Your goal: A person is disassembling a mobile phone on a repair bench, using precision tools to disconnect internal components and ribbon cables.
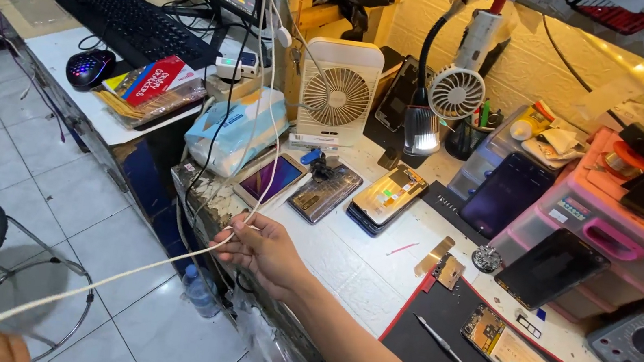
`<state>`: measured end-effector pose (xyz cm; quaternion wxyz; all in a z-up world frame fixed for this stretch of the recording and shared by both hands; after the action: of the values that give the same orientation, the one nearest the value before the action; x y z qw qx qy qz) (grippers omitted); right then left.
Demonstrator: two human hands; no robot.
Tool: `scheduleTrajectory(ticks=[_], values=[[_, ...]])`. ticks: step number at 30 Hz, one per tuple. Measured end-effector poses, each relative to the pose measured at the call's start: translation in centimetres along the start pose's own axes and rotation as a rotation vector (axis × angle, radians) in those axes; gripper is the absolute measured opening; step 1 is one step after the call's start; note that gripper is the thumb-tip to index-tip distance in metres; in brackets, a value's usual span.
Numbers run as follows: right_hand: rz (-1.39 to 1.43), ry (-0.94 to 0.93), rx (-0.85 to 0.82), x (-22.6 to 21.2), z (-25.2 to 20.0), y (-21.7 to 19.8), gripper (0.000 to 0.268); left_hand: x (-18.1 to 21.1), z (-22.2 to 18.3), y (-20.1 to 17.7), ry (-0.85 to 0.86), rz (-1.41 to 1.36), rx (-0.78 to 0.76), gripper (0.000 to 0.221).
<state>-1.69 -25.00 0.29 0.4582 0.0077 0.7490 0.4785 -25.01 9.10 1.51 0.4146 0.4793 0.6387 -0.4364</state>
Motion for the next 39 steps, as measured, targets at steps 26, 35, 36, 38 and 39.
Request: scheduleTrajectory(ticks=[26, 35, 36, 38, 39], values=[[-2.882, -0.348, -0.516, -4.2, 15.7, -3.9, 0.052, -12.2, 13.9, 7.8, -2.149, -1.618, -0.657, 0.044], [-2.451, -0.556, -0.411, -8.7, 9.9, -0.4, 0.063, -10.9, 17.8, 11.8, -2.144, -1.706, -0.267, 0.021], [-2.413, -0.501, -0.314, -9.2, 8.4, 0.8, 0.061, -10.7, 18.2, 12.5, -2.148, -1.618, -0.171, 0.02], [-2.36, -0.625, -0.297, -9.2, 8.4, -1.5, 0.069, -11.4, 19.2, 13.1, -2.145, -1.611, -0.083, 0.018], [-2.301, -0.753, -0.278, -9.3, 8.3, -2.5, 0.077, -11.8, 19.7, 13.4, -2.139, -1.597, 0.005, 0.017]])
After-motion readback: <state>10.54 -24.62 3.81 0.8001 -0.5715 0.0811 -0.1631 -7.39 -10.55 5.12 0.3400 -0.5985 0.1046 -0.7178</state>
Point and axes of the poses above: each hand's wrist, its own z-axis towards the middle knuckle, its own y-axis out of the palm, x = y × z, the point moved 2 cm from there along z, towards the middle knuckle, and after that the axes turned 5 degrees about z, right-handed, at the moved point
